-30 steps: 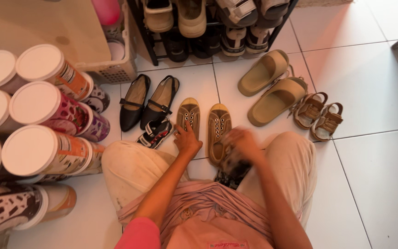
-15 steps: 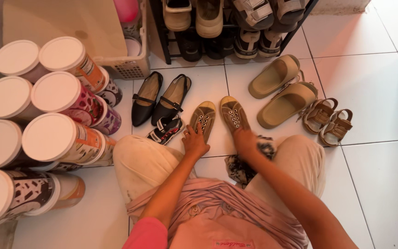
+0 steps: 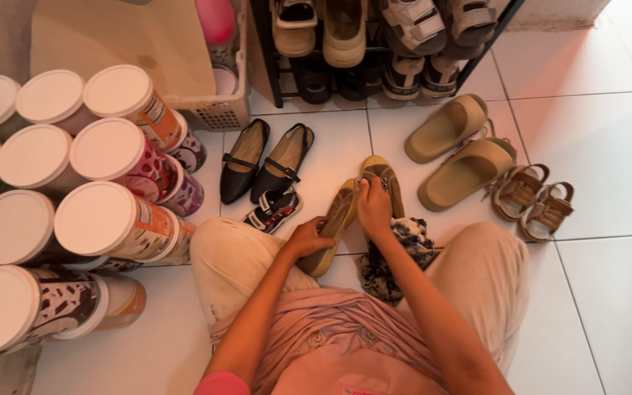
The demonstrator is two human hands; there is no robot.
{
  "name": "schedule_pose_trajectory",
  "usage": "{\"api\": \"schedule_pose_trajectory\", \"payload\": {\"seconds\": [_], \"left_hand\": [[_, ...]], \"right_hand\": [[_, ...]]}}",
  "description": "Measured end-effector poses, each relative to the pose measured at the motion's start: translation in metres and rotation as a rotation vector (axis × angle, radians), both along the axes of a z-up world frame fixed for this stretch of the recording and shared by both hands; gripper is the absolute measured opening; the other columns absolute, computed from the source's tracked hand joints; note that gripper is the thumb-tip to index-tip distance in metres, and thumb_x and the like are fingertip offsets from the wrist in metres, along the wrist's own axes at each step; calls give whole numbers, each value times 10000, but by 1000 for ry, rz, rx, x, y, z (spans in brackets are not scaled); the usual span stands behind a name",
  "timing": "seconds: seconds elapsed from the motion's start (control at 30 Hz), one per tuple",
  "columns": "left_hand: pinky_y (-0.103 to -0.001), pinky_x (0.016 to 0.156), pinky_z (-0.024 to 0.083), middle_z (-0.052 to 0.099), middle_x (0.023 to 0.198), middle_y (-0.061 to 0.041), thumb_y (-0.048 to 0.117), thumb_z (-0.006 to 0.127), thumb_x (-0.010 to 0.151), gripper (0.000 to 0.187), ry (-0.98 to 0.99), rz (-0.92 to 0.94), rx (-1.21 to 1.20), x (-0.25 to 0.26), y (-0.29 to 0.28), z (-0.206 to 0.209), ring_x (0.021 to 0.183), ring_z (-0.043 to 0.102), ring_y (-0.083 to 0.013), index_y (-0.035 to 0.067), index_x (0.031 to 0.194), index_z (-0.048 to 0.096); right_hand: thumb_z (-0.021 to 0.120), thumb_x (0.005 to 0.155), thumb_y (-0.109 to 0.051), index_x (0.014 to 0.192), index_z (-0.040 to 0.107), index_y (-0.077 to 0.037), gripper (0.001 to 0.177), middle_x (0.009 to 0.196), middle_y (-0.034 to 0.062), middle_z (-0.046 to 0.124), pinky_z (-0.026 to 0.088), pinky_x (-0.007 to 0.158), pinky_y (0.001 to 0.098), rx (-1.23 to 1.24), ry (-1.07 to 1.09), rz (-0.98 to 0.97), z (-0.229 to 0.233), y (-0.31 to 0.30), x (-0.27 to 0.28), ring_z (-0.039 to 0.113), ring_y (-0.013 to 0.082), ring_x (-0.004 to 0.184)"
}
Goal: The person sits on the floor and wipes a pair of beige canvas shoes with a patterned cloth. They clean the exterior and interior surfaces, then remove the laces from one shoe and place them on the floor.
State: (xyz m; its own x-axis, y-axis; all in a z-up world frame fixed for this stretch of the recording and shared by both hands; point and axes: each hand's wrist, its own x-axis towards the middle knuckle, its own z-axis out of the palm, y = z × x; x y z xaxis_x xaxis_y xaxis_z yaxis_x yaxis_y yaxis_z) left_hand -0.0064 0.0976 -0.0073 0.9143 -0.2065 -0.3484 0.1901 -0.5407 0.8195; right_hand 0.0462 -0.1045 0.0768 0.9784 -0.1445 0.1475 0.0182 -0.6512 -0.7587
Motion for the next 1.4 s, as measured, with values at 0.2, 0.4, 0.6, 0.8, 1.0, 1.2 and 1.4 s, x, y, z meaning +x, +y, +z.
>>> {"api": "schedule_pose_trajectory", "payload": {"seconds": [0.2, 0.4, 0.6, 0.8, 1.0, 1.2, 1.4], "left_hand": [[-384, 932, 546, 747, 1187, -229, 343, 728, 704, 749, 122, 70, -141, 13, 7, -4, 1080, 727, -333, 19, 1369, 612], [-434, 920, 541, 684, 1179, -232, 317, 825, 690, 773, -46, 115, -9, 4, -13, 1, 1088, 685, -381, 16, 1317, 487], [-496, 856, 536, 637, 1212, -208, 202, 750, 795, 609, -308, 204, 238, 3, -39, 38, 1100, 642, -415, 65, 1335, 506], [-493, 812, 547, 633, 1124, -232, 235, 758, 838, 615, -375, 146, 367, 27, -34, 49, 1016, 649, -416, 10, 1346, 496], [-499, 822, 547, 656, 1042, -203, 175, 743, 799, 575, -372, 50, 394, 12, -45, 43, 984, 658, -401, 36, 1307, 513], [-499, 818, 544, 642, 1019, -195, 142, 749, 791, 449, -360, 46, 423, 2, -55, 59, 991, 654, -395, 61, 1161, 508], [-487, 842, 536, 644, 1032, -193, 159, 754, 789, 459, -344, 55, 434, 1, -50, 68, 1016, 636, -387, 55, 1163, 509]], "right_hand": [[439, 1040, -408, 1468, 515, -88, 540, 1156, 276, 573, 528, 766, 516, -158, 59, 143, -12, 42, -37, 653, 459, 900], [469, 1049, -351, 1480, 546, -141, 485, 1165, 248, 603, 519, 797, 518, -172, 153, 226, -31, 37, -40, 646, 470, 940], [580, 1044, -262, 1369, 643, -80, 378, 990, 191, 612, 524, 742, 451, 10, -107, 215, -14, 29, -35, 649, 384, 846], [684, 946, -189, 1246, 737, -79, 323, 900, 168, 584, 509, 667, 433, -62, -147, 300, 0, 33, -34, 629, 344, 740], [708, 978, -150, 1055, 772, -56, 137, 995, 176, 672, 530, 765, 443, -71, -332, 223, -31, 9, 21, 672, 363, 858], [781, 895, -228, 979, 793, -15, 229, 879, 174, 674, 528, 730, 434, -10, -185, 201, -36, -25, 75, 669, 363, 790], [720, 953, -178, 1008, 771, -2, 191, 887, 157, 645, 514, 696, 432, 33, -217, 159, -19, 11, 20, 662, 356, 757]]}}
